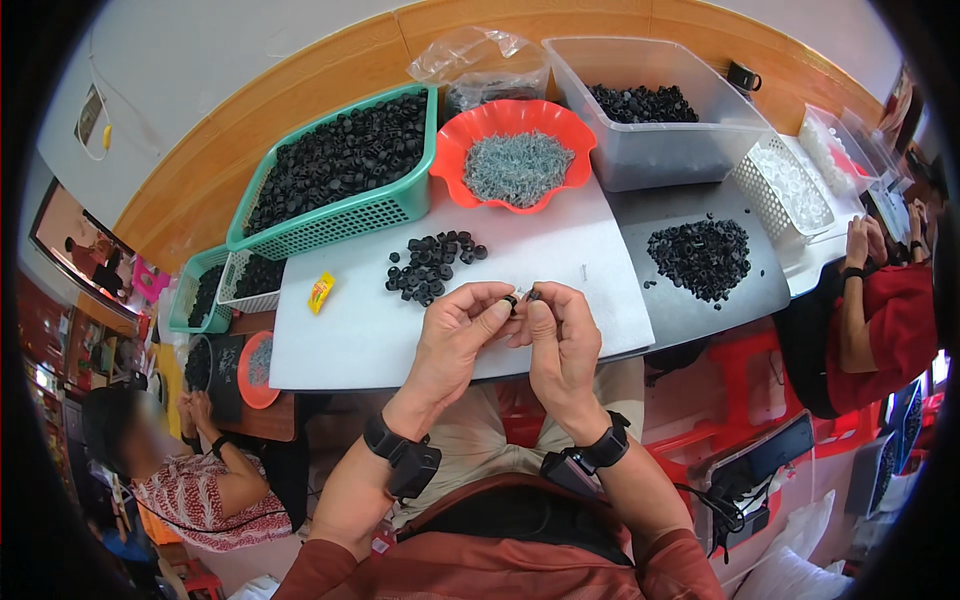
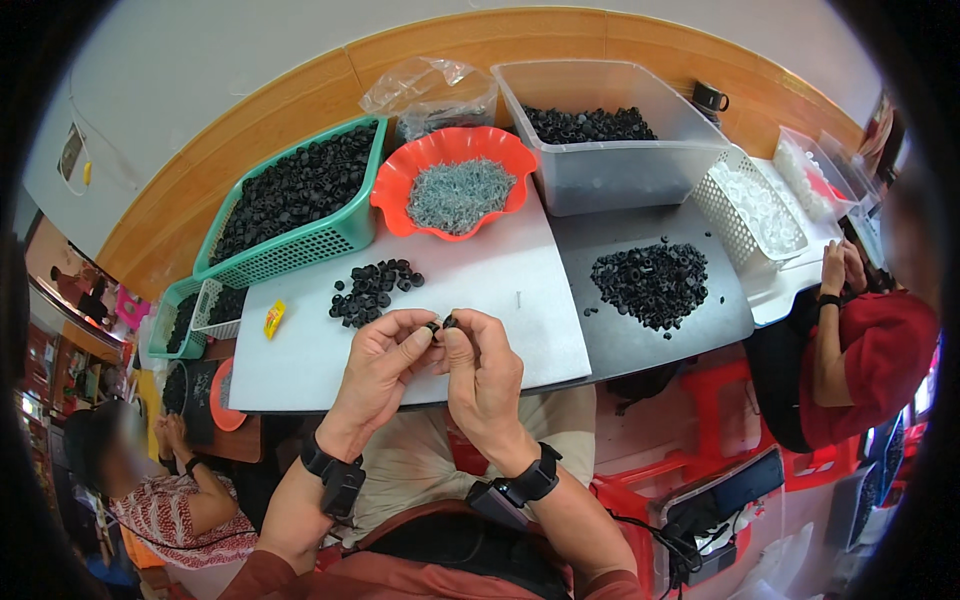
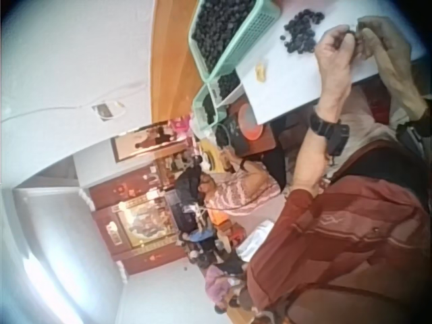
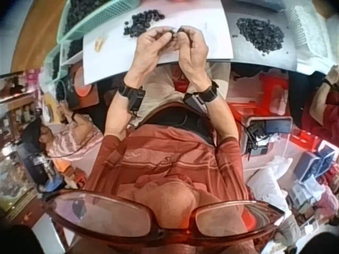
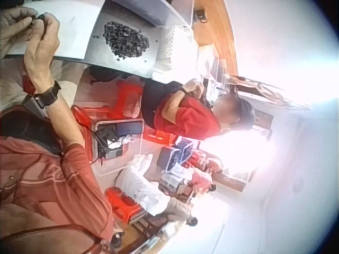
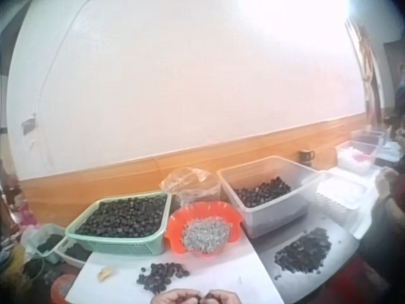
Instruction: Assembling small black plastic components with metal pins at a workbench.
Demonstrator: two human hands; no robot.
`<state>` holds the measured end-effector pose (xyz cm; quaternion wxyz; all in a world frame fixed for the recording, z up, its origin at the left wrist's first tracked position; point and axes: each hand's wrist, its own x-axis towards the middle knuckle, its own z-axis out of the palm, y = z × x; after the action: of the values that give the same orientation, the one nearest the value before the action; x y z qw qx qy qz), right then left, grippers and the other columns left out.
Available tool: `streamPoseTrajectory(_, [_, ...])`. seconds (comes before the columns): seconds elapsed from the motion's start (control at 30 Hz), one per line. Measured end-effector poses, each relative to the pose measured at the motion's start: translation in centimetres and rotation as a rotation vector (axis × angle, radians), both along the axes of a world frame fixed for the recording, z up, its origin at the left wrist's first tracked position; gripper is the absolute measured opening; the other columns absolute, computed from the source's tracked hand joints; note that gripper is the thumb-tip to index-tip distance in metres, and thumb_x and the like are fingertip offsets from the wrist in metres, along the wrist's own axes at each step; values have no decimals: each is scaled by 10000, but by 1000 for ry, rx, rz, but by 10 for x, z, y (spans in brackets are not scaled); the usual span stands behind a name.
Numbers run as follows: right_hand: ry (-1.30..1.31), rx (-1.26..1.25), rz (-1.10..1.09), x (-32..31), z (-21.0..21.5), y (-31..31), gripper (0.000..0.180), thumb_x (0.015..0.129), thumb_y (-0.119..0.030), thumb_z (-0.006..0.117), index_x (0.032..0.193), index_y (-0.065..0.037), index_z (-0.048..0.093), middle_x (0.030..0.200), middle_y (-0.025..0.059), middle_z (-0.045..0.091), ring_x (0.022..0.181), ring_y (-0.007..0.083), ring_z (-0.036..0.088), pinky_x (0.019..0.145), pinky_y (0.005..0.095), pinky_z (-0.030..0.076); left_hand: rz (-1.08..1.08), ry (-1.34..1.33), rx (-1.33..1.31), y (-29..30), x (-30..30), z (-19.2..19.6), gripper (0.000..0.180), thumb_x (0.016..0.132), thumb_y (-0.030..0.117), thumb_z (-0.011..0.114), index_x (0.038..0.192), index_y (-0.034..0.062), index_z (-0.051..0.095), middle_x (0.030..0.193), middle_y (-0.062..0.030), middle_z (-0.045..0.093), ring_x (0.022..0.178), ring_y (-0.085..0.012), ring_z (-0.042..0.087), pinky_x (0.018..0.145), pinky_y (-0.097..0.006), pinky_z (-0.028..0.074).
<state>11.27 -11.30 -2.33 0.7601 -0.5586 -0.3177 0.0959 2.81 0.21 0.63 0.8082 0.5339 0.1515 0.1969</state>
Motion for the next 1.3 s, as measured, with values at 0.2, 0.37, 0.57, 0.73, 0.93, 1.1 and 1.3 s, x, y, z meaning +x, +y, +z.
streamPoseTrajectory(0.2, [-9,-28,-3,-2,3,0,233,1089,-124,528,1238,56,526,1008,100,688,762,103,630,703,261,568,15,-2,-9,-3,0,-1,234,1027,93,638,1228,-25,626,1120,-104,709,999,-138,691,923,-282,573])
streamPoseTrajectory(0.37, [-33,-41,-14,-2,2,0,225,1090,-114,520,1240,55,522,1024,106,686,777,109,642,727,267,579,101,-44,-15,-5,4,-5,216,1024,107,651,1216,12,623,1083,-63,697,989,-147,686,911,-300,565])
streamPoseTrajectory(0.57, [-31,-36,-6,-1,2,0,210,1092,-96,504,1238,54,516,1088,117,674,799,109,646,758,273,589,167,-2,119,-8,6,-8,222,1018,77,649,1224,1,621,1095,-78,701,971,-150,679,897,-300,565])
streamPoseTrajectory(0.73, [-55,-33,-21,-2,3,0,206,1091,-91,504,1236,54,515,1132,112,671,799,104,645,764,270,587,155,-17,147,-8,6,-10,227,1007,60,659,1221,-13,629,1114,-92,707,963,-147,669,883,-298,564])
streamPoseTrajectory(0.93, [-92,-45,-58,-4,4,1,186,1084,-81,517,1215,50,535,1105,105,694,793,105,660,761,259,573,169,-27,151,-9,6,-11,238,1004,64,667,1220,-29,632,1112,-103,713,947,-151,668,877,-302,560])
streamPoseTrajectory(1.1, [-145,-101,-125,-4,2,2,188,1079,-84,530,1208,53,542,1045,109,711,801,125,685,754,267,572,193,-35,120,-11,7,-11,238,1005,75,671,1217,-28,633,1080,-98,712,927,-145,665,880,-298,555])
streamPoseTrajectory(1.3, [-174,-122,-139,-5,8,2,192,1071,-83,544,1199,61,553,1021,129,723,809,139,702,745,273,575,231,-30,184,-13,9,-10,227,1014,91,665,1206,-23,626,1054,-75,691,921,-132,651,889,-295,547])
